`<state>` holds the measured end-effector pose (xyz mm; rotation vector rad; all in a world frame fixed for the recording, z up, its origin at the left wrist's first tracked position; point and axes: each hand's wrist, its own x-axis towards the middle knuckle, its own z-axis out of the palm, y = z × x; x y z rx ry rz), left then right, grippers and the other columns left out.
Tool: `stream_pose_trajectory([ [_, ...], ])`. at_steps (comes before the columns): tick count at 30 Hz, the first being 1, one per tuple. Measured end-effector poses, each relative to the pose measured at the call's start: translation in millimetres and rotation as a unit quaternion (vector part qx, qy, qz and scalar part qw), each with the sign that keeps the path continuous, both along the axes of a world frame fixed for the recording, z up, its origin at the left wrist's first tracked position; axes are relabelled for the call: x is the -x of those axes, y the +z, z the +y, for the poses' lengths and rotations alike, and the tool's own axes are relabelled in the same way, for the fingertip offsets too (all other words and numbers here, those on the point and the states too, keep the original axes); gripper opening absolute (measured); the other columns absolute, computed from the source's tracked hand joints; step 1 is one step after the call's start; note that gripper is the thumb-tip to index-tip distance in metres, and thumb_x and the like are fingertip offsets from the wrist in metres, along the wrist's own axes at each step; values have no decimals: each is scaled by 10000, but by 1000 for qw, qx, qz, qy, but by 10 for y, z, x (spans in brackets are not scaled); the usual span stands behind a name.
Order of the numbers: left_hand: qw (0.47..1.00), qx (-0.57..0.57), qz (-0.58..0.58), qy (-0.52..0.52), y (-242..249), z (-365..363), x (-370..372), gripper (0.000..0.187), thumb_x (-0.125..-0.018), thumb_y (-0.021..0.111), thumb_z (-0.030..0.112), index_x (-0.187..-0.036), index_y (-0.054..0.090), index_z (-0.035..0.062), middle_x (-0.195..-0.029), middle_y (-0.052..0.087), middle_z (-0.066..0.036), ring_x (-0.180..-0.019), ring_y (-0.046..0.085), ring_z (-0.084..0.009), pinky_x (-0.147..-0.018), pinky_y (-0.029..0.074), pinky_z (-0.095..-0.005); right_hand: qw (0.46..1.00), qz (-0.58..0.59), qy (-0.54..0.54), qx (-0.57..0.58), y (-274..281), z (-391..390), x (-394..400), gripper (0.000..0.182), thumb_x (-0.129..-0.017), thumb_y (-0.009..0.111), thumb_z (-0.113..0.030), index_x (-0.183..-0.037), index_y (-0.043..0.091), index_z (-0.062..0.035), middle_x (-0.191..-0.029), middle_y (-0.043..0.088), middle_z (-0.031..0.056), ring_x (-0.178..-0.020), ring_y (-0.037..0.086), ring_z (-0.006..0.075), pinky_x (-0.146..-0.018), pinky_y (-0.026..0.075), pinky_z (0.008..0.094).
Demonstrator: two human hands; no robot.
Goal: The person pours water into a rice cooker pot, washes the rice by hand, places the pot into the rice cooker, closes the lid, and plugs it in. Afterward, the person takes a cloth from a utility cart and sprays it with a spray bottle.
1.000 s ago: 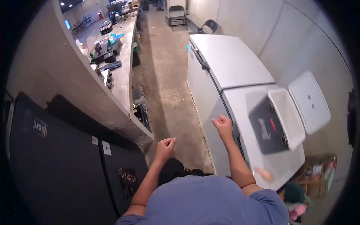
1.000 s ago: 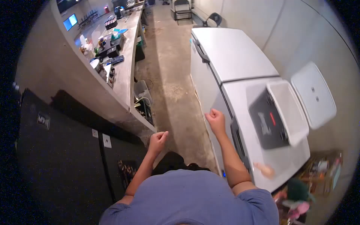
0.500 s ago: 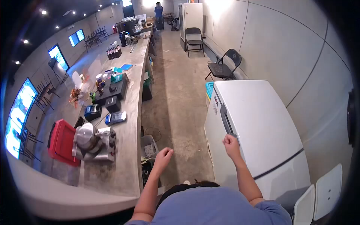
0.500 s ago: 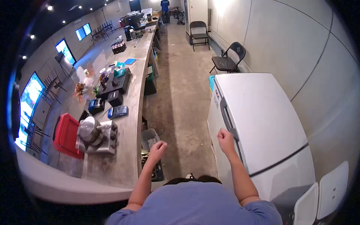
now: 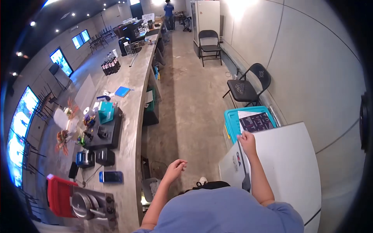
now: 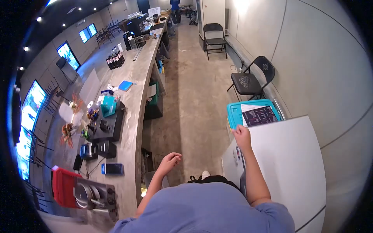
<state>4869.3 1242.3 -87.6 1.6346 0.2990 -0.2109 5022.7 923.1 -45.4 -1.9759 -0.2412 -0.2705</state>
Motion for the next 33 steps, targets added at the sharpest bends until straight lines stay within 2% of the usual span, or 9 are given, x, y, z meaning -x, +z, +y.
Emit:
stream_pose_trajectory([
  [4, 1000, 6, -10, 25, 126, 465, -916, 201, -897, 493, 143, -1014, 592, 12, -824, 589, -30, -736, 544, -93, -687, 455, -236, 997, -22, 72, -6, 522, 859, -1250, 453, -781, 664, -137, -575, 261, -106, -525, 265, -39, -490, 268, 63, -435, 258, 258],
  [8, 995, -10, -32, 91, 102, 961, -1926, 207, -904, 486, 151, -1018, 587, 10, -815, 587, -16, -723, 538, -80, -674, 450, -226, 980, 70, 154, -104, 400, 1703, -2441, 467, -810, 643, -173, -582, 242, -104, -550, 229, -34, -530, 236, 71, -447, 226, 273],
  [13, 986, 54, -52, 151, -619, 1674, -3563, 167, -875, 548, 138, -1006, 581, 38, -807, 578, -14, -704, 546, -86, -634, 461, -217, 983, 71, 149, -82, -14, 2256, -3922, 461, -800, 648, -158, -581, 248, -89, -550, 223, -30, -541, 220, 81, -456, 223, 290],
  [19, 974, -150, -149, 77, -45, 2228, -5883, 320, -707, 660, 70, -593, 361, 59, -589, 365, -7, -593, 380, -87, -545, 357, -239, 988, 103, 108, -35, -294, 2389, -5527, 249, -669, 580, 12, -647, 348, -76, -596, 291, -31, -562, 286, 72, -486, 266, 248],
  [21, 980, -101, -163, 52, 128, 2354, -6595, 342, -734, 628, 49, -585, 320, 63, -589, 381, 0, -580, 386, -83, -543, 363, -237, 991, 86, 89, -48, 4, 2450, -5974, 213, -618, 511, 65, -690, 365, -72, -664, 306, -28, -606, 314, 62, -506, 266, 228],
  [24, 985, 17, -162, 59, 240, 2426, -7611, 338, -773, 588, 31, -585, 310, 79, -584, 385, 7, -575, 404, -81, -552, 398, -244, 994, 10, 27, -107, -82, 2550, -6761, 230, -675, 457, 93, -693, 336, -102, -634, 284, -43, -508, 299, 44, -418, 268, 207],
  [25, 982, 57, -171, 63, 225, 2456, -7938, 338, -784, 576, 27, -585, 308, 84, -583, 385, 9, -574, 410, -81, -556, 409, -247, 979, 65, 9, -195, -70, 2642, -6959, 242, -705, 406, 112, -696, 299, -104, -620, 277, -28, -466, 305, 55, -361, 284, 210],
  [29, 987, 78, -134, 48, -46, 2740, -9079, 331, -808, 542, 29, -582, 310, 95, -584, 379, 26, -565, 412, -73, -541, 415, -251, 954, 89, -54, -283, -255, 3021, -7989, 247, -735, 375, 110, -679, 272, -106, -612, 287, -20, -423, 351, 86, -329, 364, 243],
  [33, 994, 64, -83, 34, -466, 3154, -10094, 281, -807, 522, 11, -600, 352, 98, -594, 360, 53, -558, 370, -44, -501, 338, -212, 968, 109, -10, -227, -453, 3523, -9608, 220, -709, 449, 95, -684, 329, -89, -624, 336, -15, -505, 413, 88, -403, 383, 224],
])
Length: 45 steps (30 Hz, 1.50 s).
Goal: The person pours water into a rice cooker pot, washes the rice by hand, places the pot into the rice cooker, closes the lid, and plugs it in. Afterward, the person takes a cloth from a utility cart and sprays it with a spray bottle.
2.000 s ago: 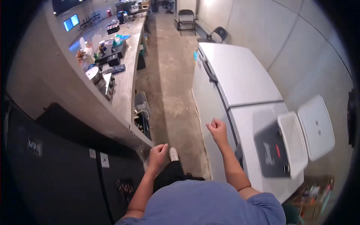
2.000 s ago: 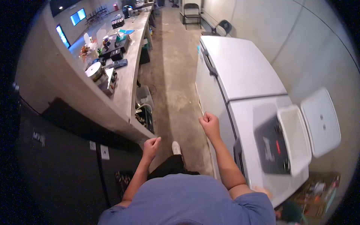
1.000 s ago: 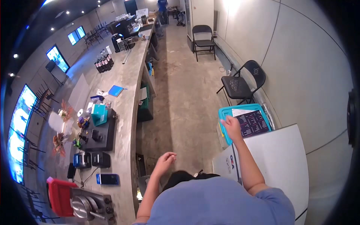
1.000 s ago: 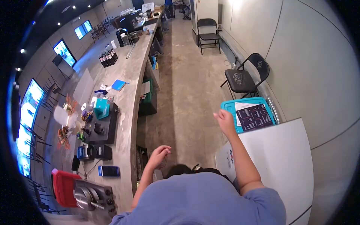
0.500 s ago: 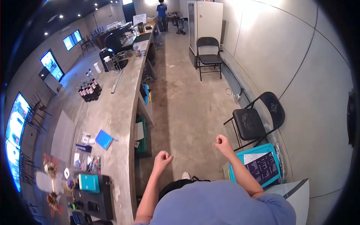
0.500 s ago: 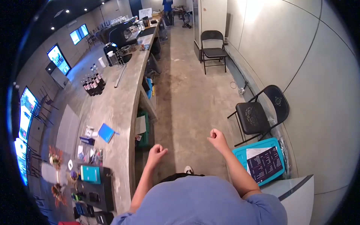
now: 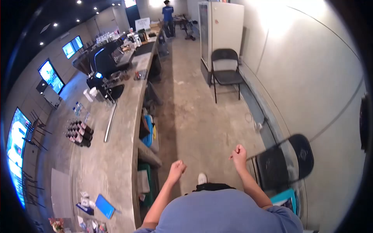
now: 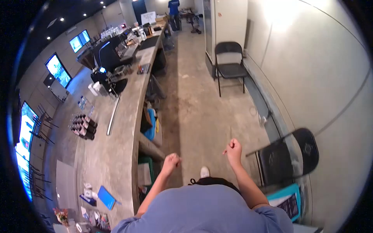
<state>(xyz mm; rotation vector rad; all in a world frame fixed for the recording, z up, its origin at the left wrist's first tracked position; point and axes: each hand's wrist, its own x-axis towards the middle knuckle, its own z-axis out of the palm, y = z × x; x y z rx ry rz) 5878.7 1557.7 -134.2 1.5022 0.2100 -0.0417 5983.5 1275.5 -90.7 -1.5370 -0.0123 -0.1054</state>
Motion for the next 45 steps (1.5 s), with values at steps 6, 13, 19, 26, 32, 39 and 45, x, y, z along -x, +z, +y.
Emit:
stream_pose_trajectory([
  [6, 998, 21, -32, 47, 411, 584, -1433, 170, -800, 479, -43, -712, 448, 99, -652, 368, 81, -602, 342, -14, -519, 271, -173, 969, -84, 113, 205, 367, 1175, -2122, 173, -641, 549, 78, -760, 502, -39, -747, 454, 35, -649, 498, 120, -592, 434, 235],
  [13, 986, 55, -49, 149, 259, 1543, -3203, 217, -806, 500, 5, -670, 412, 150, -618, 394, 82, -541, 350, -16, -466, 238, -176, 967, -102, 226, 52, 264, 2530, -3917, 146, -684, 501, 101, -752, 530, -25, -924, 537, 80, -727, 550, 123, -662, 454, 234],
  [19, 993, -54, -101, 36, 86, 2328, -5269, 147, -716, 478, -59, -758, 493, 82, -685, 378, 69, -631, 356, -37, -562, 304, -171, 984, -13, 166, 58, -196, 2907, -5695, 139, -744, 501, 100, -789, 549, -23, -985, 585, 77, -777, 536, 90, -667, 447, 213],
  [26, 983, 15, -167, -71, 756, 2694, -7830, 165, -770, 435, -83, -800, 453, 78, -792, 422, 24, -688, 404, -54, -621, 350, -191, 993, -6, 112, 46, 419, 2957, -7533, 229, -869, 521, -183, -853, 667, -7, -686, 604, 44, -578, 505, 74, -538, 401, 212],
  [32, 970, 102, -170, -142, 390, 3038, -9730, 170, -761, 378, -90, -764, 430, 72, -843, 485, -33, -752, 487, -113, -691, 425, -240, 997, 30, 28, 66, -25, 2932, -9258, 303, -841, 459, -165, -765, 678, 30, -510, 554, 77, -394, 444, 100, -430, 377, 228],
  [39, 992, 88, -93, -3, 385, 3717, -11459, 180, -835, 447, 125, -712, 534, 25, -870, 574, -93, -753, 527, -140, -689, 410, -246, 997, 0, 62, 39, 371, 4080, -11654, 309, -850, 459, -168, -798, 670, 52, -642, 629, 99, -478, 551, 130, -524, 440, 261],
  [45, 988, 22, -35, 151, 593, 4567, -12744, 339, -831, 436, 207, -736, 644, -44, -703, 619, -113, -697, 569, -140, -710, 435, -272, 977, 1, 214, 16, 859, 5498, -13212, 296, -901, 473, -186, -967, 647, 45, -628, 602, 68, -591, 579, 101, -559, 436, 206],
])
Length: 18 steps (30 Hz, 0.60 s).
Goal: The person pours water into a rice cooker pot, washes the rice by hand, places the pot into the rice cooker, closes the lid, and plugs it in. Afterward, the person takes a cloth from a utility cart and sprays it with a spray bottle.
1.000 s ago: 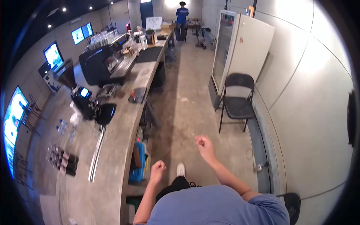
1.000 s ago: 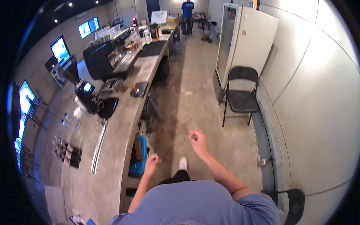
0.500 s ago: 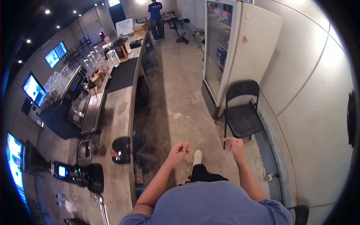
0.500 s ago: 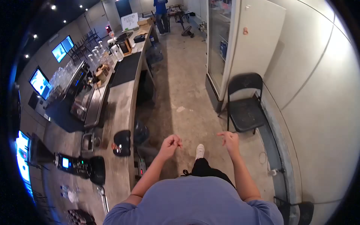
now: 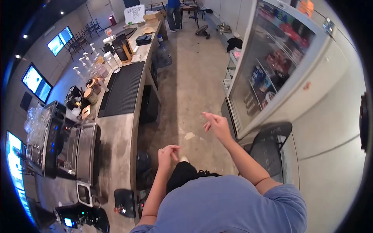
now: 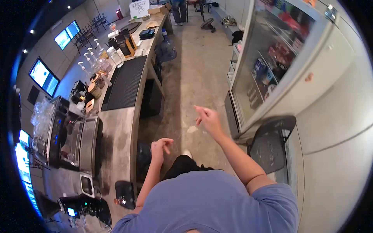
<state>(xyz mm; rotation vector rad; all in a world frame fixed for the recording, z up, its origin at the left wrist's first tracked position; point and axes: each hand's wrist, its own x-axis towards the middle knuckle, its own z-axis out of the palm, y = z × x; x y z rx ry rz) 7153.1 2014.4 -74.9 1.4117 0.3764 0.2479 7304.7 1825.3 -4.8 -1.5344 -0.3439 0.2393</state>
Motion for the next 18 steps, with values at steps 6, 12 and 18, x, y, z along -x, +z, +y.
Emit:
stream_pose_trajectory([
  [6, 996, -31, 5, 85, -702, 904, -1572, 383, -882, 390, 218, -921, 662, -48, -710, 626, -111, -542, 576, -142, -653, 471, -274, 997, 83, 10, 2, -433, 726, -1544, 261, -822, 423, -13, -966, 628, 61, -714, 608, 128, -493, 586, 162, -446, 482, 253],
  [12, 995, -45, 7, -91, 2, 1366, -3554, 335, -877, 404, 158, -1054, 618, -30, -644, 608, -69, -535, 545, -117, -631, 458, -255, 987, 130, -84, -34, -497, 1046, -2829, 223, -838, 415, -30, -847, 615, 67, -786, 609, 160, -492, 606, 203, -426, 499, 277],
  [18, 992, 44, 39, -113, 75, 1443, -5363, 348, -820, 371, 16, -1082, 591, -51, -621, 573, -75, -517, 579, -133, -541, 462, -235, 972, 48, -220, -74, -639, 1044, -4084, 224, -866, 460, -44, -1057, 545, 37, -938, 623, 169, -529, 604, 155, -462, 466, 227],
])
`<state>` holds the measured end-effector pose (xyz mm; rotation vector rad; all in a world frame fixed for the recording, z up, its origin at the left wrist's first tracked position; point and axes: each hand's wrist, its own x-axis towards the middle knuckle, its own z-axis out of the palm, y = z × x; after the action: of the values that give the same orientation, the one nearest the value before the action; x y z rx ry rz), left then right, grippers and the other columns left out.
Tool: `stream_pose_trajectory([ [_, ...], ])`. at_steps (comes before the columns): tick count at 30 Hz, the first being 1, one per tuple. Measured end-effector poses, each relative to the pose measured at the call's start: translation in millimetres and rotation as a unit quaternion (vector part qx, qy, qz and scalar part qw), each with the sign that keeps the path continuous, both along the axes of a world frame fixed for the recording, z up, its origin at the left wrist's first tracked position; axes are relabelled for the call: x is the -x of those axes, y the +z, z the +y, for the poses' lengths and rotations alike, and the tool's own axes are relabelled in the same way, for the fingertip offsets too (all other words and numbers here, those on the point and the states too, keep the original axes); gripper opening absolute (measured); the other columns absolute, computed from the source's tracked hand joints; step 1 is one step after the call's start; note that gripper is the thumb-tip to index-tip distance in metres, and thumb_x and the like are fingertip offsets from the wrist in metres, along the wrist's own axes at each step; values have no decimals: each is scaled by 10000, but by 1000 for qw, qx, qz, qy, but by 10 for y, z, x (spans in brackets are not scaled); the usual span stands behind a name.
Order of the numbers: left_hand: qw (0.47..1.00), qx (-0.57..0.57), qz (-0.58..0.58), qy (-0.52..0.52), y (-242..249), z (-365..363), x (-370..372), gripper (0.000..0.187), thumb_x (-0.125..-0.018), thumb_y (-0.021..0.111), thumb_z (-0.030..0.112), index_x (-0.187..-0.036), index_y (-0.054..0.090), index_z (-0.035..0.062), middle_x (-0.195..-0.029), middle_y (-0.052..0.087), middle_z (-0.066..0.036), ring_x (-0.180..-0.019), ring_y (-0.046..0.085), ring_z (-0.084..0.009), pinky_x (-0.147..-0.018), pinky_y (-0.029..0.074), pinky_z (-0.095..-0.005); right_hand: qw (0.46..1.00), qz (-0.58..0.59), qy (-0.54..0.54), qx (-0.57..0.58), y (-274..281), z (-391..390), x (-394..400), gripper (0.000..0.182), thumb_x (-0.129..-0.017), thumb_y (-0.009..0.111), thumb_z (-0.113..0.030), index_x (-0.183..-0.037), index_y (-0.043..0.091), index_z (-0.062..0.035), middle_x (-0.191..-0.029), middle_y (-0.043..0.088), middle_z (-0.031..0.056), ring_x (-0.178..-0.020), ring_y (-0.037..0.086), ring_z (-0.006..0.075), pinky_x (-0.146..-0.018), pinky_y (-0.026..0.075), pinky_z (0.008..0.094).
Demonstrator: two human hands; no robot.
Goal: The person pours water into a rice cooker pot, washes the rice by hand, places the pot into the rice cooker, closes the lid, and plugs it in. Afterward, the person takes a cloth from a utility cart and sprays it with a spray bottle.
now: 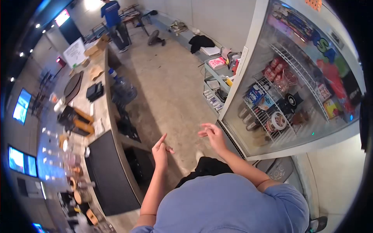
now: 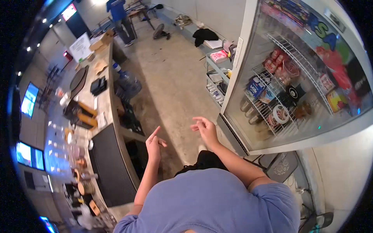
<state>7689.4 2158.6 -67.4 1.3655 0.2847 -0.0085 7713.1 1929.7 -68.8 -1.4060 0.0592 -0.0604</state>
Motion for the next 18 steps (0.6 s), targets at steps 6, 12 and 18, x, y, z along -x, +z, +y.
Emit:
stream_pose_trajectory([
  [6, 998, -1, -34, 53, -504, -41, -1491, 278, -832, 367, 12, -976, 592, -67, -652, 587, -131, -512, 624, -211, -532, 521, -300, 995, 57, -56, 61, -298, -237, -1510, 352, -811, 465, 51, -1149, 526, -27, -1118, 596, 156, -596, 586, 71, -518, 434, 200],
  [12, 999, 37, 26, 12, -281, -215, -2788, 432, -851, 412, -2, -1282, 414, 11, -985, 635, -159, -559, 530, -78, -476, 437, -212, 988, -88, -37, 122, -285, -229, -3284, 456, -728, 373, 136, -1109, 563, -26, -1207, 554, 146, -694, 652, 118, -488, 436, 205],
  [18, 1000, 21, 3, 21, -461, -42, -4162, 260, -777, 389, -111, -926, 539, 39, -1132, 574, -178, -572, 552, -77, -394, 463, -181, 995, -22, -100, -1, 77, 55, -4387, 242, -750, 325, 128, -839, 516, 9, -1196, 535, 204, -546, 618, 161, -382, 495, 263],
])
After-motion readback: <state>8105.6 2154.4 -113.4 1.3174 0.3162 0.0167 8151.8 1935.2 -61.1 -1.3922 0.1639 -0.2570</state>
